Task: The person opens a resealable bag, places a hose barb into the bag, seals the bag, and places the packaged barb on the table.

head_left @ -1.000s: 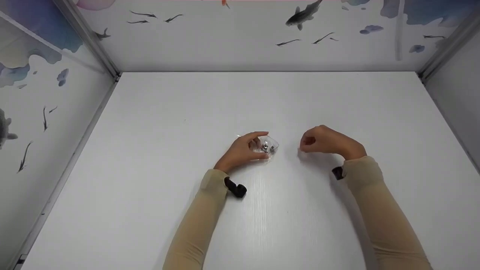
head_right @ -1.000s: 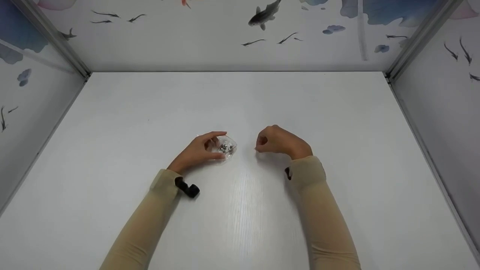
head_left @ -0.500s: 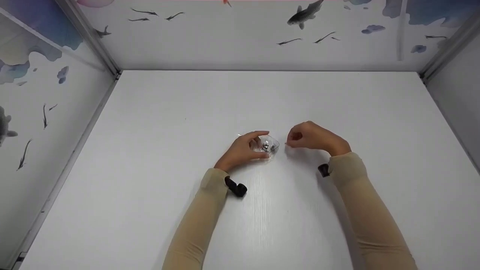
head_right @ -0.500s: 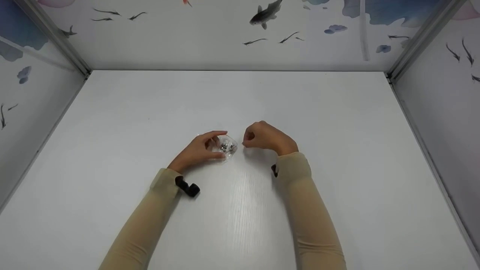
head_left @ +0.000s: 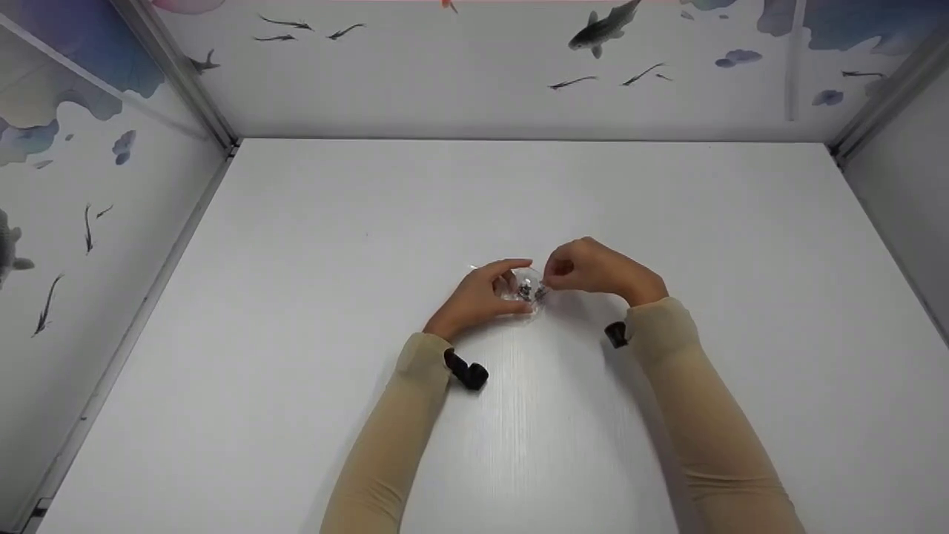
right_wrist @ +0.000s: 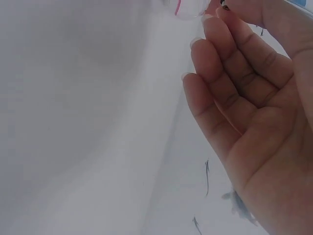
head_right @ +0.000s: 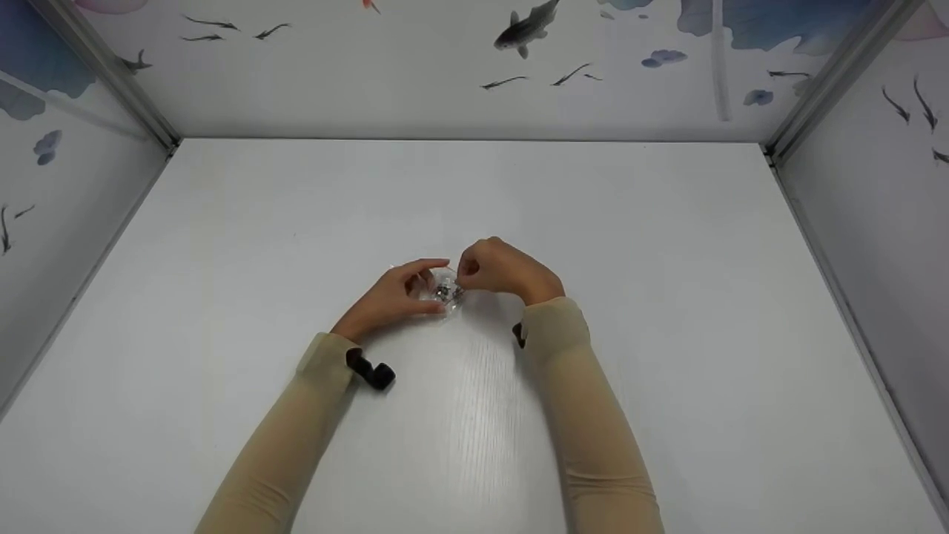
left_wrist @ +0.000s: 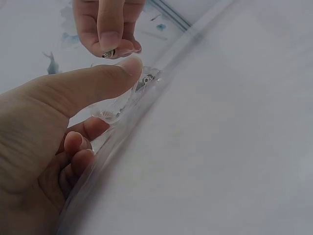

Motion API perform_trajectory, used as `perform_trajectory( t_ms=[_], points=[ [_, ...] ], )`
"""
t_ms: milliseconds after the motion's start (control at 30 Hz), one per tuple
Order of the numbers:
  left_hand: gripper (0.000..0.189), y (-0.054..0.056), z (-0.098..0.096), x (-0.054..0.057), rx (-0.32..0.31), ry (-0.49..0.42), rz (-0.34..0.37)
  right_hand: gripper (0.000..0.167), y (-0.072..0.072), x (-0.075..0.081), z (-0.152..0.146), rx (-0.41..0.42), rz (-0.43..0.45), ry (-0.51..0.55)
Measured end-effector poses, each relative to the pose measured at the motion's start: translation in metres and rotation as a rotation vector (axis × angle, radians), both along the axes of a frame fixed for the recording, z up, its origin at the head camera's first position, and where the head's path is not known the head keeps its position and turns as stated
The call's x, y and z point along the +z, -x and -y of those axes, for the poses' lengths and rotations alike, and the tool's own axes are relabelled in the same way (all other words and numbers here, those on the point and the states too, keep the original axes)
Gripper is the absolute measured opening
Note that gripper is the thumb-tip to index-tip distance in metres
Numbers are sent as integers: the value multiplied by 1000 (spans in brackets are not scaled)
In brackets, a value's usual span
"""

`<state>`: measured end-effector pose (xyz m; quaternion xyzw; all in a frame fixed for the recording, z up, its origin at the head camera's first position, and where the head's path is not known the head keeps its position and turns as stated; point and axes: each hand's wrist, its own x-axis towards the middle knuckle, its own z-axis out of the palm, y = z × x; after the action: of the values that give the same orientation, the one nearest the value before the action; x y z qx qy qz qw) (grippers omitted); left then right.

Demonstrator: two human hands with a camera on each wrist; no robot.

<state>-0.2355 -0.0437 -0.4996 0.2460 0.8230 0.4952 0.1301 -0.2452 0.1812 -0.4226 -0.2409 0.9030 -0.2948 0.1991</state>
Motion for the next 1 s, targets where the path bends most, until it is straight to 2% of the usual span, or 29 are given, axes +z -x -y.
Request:
perform_trajectory(
  t_ms=[267, 1000],
  points=[
    [69, 1, -1, 1, -5, 1, -9, 9, 1, -3, 9, 28, -26, 30],
    [69, 0, 2, 0, -8, -8, -10, 13, 1, -12, 12, 35, -30, 35]
  ],
)
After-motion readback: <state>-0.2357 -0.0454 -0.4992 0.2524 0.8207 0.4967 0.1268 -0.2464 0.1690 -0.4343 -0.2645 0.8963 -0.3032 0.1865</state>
